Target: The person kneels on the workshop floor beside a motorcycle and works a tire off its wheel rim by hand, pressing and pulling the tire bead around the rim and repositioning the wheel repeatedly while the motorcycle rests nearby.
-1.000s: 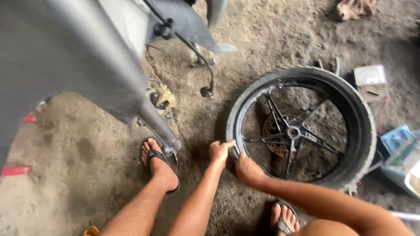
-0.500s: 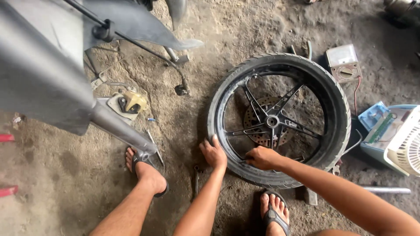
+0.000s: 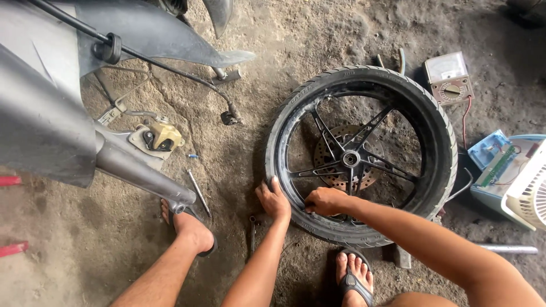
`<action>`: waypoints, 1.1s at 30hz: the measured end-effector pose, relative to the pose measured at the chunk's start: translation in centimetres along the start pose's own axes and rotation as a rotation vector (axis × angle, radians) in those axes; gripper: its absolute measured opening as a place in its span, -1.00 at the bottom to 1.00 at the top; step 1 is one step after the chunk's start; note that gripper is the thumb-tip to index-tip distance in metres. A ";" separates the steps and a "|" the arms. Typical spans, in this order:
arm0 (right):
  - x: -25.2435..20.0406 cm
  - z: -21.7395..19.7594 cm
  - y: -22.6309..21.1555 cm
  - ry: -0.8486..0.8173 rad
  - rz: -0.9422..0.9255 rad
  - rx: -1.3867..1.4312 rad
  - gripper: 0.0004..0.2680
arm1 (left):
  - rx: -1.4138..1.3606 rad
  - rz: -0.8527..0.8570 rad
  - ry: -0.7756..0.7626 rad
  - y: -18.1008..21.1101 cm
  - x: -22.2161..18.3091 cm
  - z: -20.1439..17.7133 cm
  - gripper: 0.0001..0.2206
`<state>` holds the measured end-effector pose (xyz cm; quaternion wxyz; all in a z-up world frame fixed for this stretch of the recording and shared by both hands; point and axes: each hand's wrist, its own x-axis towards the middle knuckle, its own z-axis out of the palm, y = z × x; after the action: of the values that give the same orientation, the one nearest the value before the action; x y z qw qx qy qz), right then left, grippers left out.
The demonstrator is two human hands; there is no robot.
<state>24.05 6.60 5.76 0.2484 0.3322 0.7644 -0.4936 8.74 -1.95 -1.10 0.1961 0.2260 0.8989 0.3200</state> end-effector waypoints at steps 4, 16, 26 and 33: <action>0.1 0.9 -2.6 0.038 0.050 -0.128 -0.82 | -0.019 0.033 0.003 -0.9 0.7 0.9 -0.52; -2.1 3.3 -0.2 -0.072 -0.307 0.065 -0.71 | 0.050 0.014 0.034 -0.8 0.7 1.1 -0.53; -1.4 17.9 -3.0 0.725 0.186 0.163 -0.82 | 0.335 0.051 0.016 2.7 -0.1 -1.0 -0.45; -5.8 11.6 -7.6 0.238 0.360 0.309 -0.78 | 0.279 0.160 0.051 3.5 -0.1 -1.7 -0.54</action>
<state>22.74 -7.82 9.88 0.1869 0.5525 0.6325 -0.5096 8.93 -0.39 2.49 0.1139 0.3138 0.9184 0.2124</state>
